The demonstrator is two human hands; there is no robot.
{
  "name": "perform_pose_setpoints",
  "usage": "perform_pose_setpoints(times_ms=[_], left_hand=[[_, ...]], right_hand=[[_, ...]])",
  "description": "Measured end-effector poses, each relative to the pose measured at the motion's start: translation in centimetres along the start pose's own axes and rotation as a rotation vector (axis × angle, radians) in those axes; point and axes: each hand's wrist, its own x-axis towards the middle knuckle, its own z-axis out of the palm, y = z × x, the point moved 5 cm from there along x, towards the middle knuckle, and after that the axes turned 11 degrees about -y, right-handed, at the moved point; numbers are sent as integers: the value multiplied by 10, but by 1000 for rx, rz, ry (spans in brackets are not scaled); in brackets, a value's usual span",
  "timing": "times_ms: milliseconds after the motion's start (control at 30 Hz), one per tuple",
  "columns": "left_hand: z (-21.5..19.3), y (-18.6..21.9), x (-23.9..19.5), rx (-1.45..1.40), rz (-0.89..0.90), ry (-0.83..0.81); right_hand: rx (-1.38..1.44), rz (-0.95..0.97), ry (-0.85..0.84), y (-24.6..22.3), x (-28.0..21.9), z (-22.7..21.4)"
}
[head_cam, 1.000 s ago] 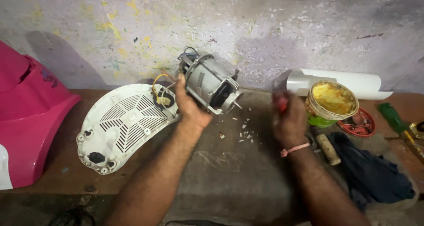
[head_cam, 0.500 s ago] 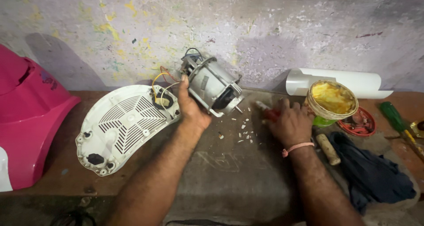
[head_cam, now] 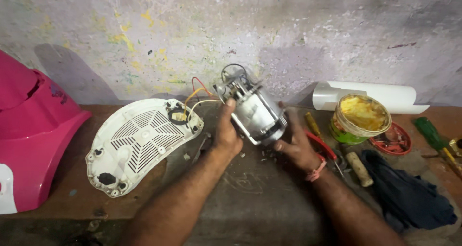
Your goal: The person cleans and reassembles a mixer motor. They wipe metal motor components with a cloth, apply grease from a tub, and use a screwdriver to probe internal parts before fitting the cylindrical motor housing onto the assembly.
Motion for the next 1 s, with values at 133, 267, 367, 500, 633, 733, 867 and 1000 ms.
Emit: perform_pose_setpoints(times_ms=[133,267,367,500,633,733,867,1000], left_hand=[[28,5,-10,204,88,-121],[37,6,-11,242,31,-156],[29,5,-4,259,-63,-109],[14,6,0,228,-177,-184],[7,2,1,166,-253,-208],[4,1,0,150,-287,-170],[7,-1,0,119,-171,-124],[13,-7,1,81,-77,-18]], right_hand=[[132,73,52,6,-3,2],[86,82,91,1,-10,-1],[132,58,107,-5,-9,0],[89,20,108,-17,-8,2],[80,25,110,-20,-10,1],[60,28,147,-12,-9,-2],[-1,10,212,0,-12,-6],[-13,38,278,6,-12,-9]])
